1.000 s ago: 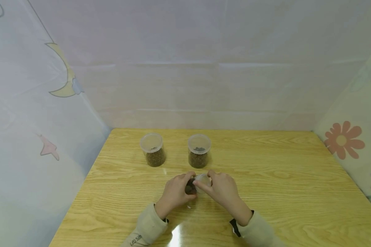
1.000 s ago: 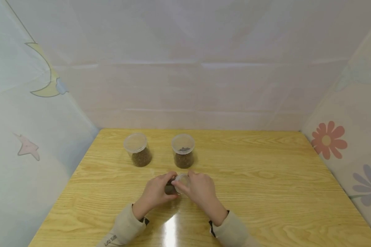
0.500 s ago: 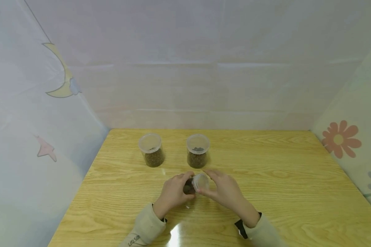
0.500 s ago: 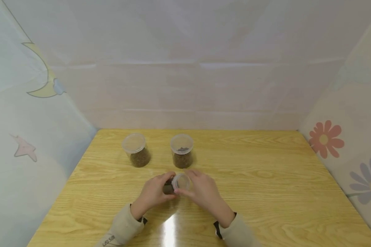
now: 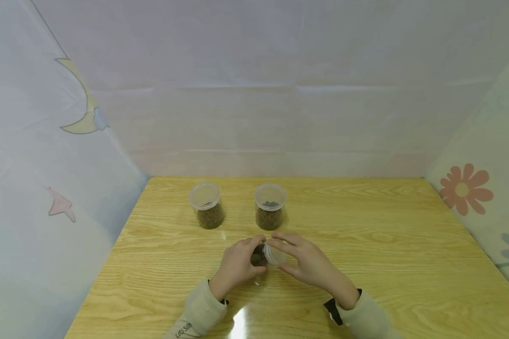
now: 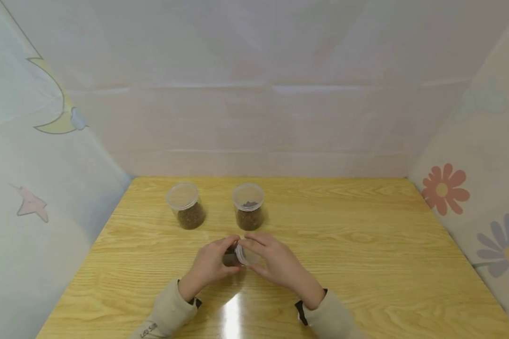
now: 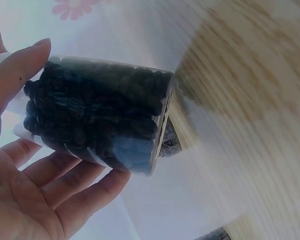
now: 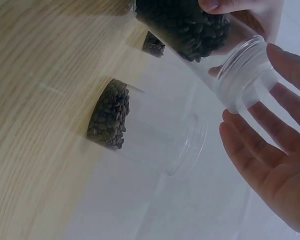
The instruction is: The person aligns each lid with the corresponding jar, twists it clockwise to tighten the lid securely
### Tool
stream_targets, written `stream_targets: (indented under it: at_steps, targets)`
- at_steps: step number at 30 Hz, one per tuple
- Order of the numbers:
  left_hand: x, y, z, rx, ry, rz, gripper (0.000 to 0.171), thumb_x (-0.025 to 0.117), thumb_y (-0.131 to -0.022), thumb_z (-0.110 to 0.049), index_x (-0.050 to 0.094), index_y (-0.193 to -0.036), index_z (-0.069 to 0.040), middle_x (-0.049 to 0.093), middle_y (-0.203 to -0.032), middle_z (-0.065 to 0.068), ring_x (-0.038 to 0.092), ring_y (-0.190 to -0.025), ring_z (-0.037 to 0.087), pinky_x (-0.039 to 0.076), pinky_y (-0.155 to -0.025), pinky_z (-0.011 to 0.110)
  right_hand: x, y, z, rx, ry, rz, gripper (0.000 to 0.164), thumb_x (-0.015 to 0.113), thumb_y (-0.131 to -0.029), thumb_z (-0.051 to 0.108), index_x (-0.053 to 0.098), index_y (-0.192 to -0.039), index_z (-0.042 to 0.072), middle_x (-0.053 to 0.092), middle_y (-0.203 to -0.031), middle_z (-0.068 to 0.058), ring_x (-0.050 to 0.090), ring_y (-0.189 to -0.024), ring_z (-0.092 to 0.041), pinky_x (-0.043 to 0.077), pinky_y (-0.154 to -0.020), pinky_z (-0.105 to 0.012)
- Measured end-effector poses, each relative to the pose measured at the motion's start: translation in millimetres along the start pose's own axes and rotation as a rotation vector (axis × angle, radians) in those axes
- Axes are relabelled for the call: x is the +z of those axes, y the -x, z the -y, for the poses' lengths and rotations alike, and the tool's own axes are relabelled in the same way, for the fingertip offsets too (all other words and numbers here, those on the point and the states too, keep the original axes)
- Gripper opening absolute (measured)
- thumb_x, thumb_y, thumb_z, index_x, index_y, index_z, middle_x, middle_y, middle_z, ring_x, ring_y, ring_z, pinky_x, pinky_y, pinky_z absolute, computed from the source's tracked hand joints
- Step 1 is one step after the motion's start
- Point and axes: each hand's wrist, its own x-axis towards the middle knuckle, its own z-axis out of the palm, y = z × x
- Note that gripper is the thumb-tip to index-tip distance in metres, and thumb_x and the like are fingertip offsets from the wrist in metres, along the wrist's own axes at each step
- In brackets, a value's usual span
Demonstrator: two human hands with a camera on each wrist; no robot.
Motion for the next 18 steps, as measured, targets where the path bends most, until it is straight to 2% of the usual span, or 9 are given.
stream_targets:
  at_steps: [7, 18]
  targets:
    - [-0.7, 0.6, -0.8, -0.005, -0.014, -0.002, 0.06, 0.083, -0.064, -0.029, 0.053, -0.115, -0.014, 0.065, -0.096, 0.003, 0.062, -0.081, 0.017, 0.051, -0.06, 0.029, 1.0, -2.3, 1.4, 0.009, 0.05, -0.031, 0.056, 0.08, -0.069, 0.019, 0.059, -0.119, 0.004, 0.059, -0.114, -0.014, 0.058, -0.099, -0.027, 0.051, -0.077, -0.038]
    - [0.8, 0.7, -1.7, 0.028, -0.034, -0.04, 0.06, 0.084, -0.062, -0.029, 0.054, -0.113, -0.014, 0.065, -0.095, 0.003, 0.063, -0.079, 0.017, 0.051, -0.058, 0.028, 7.7, -4.0, 1.8, 0.113, 0.057, -0.097, 0.048, 0.075, -0.074, 0.031, 0.063, -0.109, 0.0, 0.065, -0.098, -0.012, 0.064, -0.082, -0.024, 0.053, -0.067, -0.032]
